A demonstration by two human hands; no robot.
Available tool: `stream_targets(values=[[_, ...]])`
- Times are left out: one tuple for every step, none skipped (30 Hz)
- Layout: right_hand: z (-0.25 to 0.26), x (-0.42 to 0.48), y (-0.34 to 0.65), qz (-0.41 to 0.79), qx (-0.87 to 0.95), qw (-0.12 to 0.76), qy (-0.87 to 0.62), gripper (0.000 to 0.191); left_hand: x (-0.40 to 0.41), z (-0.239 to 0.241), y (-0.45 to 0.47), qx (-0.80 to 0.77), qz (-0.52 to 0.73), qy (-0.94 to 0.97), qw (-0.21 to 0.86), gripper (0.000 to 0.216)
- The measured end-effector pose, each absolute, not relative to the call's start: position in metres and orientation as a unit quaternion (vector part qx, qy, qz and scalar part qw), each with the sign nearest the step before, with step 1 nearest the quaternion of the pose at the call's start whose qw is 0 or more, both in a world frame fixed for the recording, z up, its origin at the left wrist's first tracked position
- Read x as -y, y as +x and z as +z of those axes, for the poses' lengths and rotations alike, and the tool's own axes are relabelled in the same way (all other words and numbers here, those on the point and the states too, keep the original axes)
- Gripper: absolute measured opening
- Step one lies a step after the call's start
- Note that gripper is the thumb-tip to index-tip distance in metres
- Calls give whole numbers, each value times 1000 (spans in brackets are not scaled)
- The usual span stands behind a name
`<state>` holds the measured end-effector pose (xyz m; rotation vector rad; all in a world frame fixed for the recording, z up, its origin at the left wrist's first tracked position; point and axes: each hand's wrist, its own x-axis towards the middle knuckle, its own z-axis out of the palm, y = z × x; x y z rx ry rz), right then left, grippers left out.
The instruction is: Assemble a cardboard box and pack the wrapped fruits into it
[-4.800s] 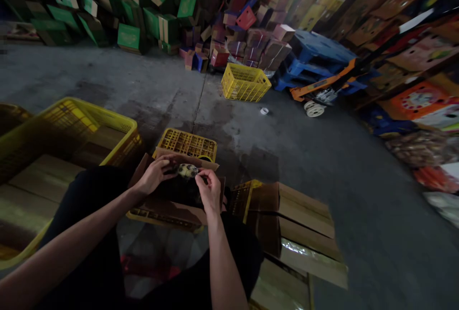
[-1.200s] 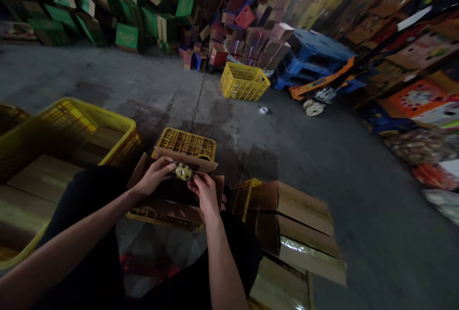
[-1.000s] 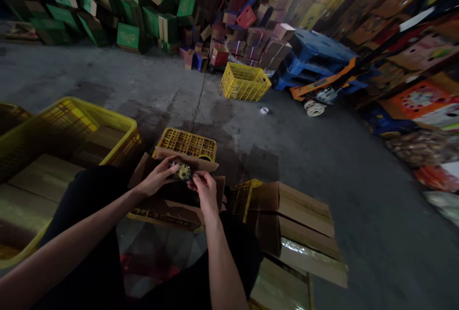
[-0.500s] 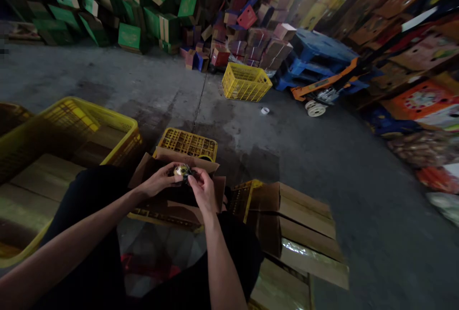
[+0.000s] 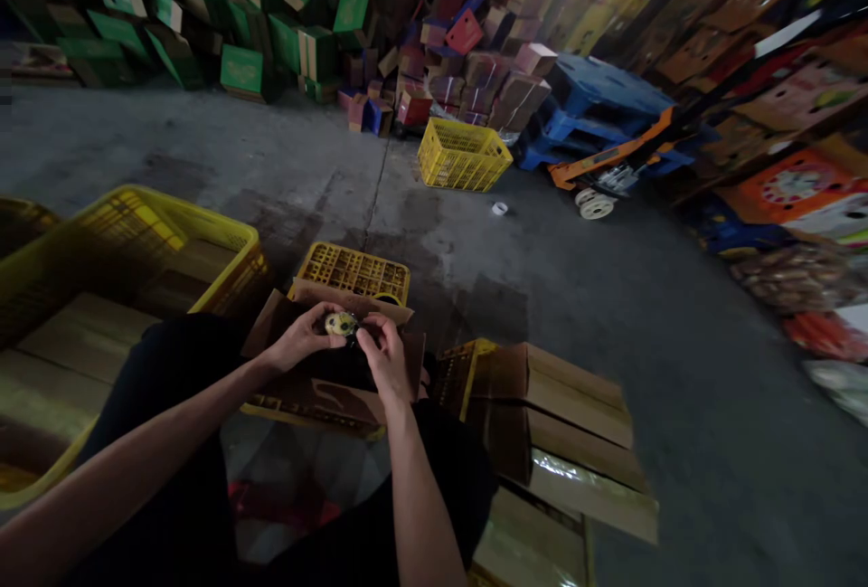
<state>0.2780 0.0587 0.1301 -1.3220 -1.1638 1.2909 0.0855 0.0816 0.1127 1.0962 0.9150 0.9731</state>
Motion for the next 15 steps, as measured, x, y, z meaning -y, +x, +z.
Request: stream_targets(values=[[131,-58,278,516,488,456,-537,31,-82,112,86,-405,428,493,640,60],[131,-58,278,511,499,451,-535,30,-82,112,86,-405,428,500,635,59],[130,-58,279,511,505,447,-532,29,-82,112,86,-404,428,504,632,59],[129,-58,279,517,504,445,-530,27,-81,112,87,-402,428,505,633,58],[128,-58,279,525,496,446,-529,26,-81,111,87,-400,428,505,634,59],[126,-58,279,533,483,450,-528,25,-81,111,87,-399,429,503,636,59],[124,-58,279,541,468,455,-529,25,-81,111,88,-399,429,503,636,59],[123,-58,279,548,455,459,-531,25,-81,110,88,-400,428,503,636,59],[121,-58,279,552,445,461,-533,26,-82,109,88,-401,428,503,635,59],[120,-58,279,555,438,463,-535,27,-82,108,88,-403,427,503,634,59],[120,-58,279,556,434,462,-537,28,-82,107,88,-404,426,502,635,59],[120,-58,278,557,433,461,-539,29,-82,106,88,-404,425,500,637,59],[120,-58,278,556,433,460,-541,30,-82,106,88,-402,426,499,639,60],[121,-58,278,555,433,459,-542,31,-81,106,88,-400,429,498,639,63],[122,-58,279,553,433,460,-543,32,-81,106,88,-396,436,493,640,68]])
